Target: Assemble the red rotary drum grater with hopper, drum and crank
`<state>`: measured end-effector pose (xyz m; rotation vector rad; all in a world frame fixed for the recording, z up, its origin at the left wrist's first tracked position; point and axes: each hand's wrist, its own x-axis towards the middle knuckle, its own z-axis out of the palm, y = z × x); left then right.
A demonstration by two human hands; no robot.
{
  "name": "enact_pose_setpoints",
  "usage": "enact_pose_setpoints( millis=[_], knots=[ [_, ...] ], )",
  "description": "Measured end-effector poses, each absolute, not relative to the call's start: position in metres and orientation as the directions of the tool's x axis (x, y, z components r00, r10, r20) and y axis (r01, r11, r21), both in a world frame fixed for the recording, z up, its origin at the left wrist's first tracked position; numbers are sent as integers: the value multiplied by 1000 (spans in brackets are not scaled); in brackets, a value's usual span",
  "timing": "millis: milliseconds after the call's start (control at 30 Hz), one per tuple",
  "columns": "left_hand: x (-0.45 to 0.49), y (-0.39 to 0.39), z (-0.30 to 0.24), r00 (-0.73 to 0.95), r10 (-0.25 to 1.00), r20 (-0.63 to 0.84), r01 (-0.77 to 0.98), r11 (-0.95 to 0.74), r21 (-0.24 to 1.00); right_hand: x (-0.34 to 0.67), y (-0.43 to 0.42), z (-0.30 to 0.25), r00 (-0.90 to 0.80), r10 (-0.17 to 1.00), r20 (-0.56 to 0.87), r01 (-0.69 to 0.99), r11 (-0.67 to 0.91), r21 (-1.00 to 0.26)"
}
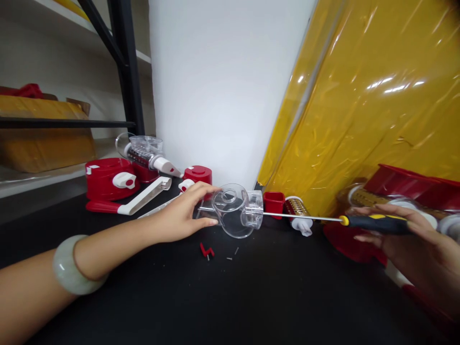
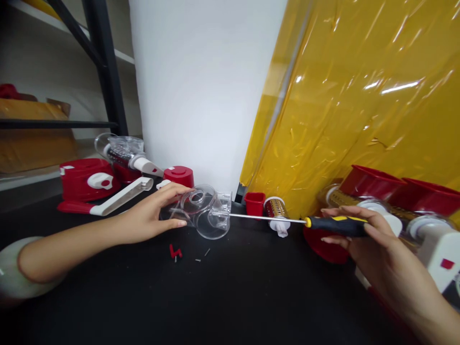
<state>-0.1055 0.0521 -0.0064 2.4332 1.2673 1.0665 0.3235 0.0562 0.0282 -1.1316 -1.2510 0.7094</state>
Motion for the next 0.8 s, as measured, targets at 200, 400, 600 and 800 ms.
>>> enact_pose_setpoints(
  millis=[200, 400, 600, 800],
  knots=[
    [-107, 55, -10, 378, 772, 511, 621, -621, 479, 331, 54, 25, 229, 941, 247, 182, 208, -961],
    [-109, 57, -12, 355, 778, 518, 644, -605, 467, 326, 59, 24, 196, 935, 295, 96, 281, -955],
    [-107, 55, -10, 391, 766, 510, 639, -625, 449, 332, 54, 25, 170, 926, 336, 291, 278, -915],
    [-108, 56, -9, 398, 758, 516, 668, -625, 404, 335, 58, 25, 158, 954, 256, 190, 225, -956]
  ],
)
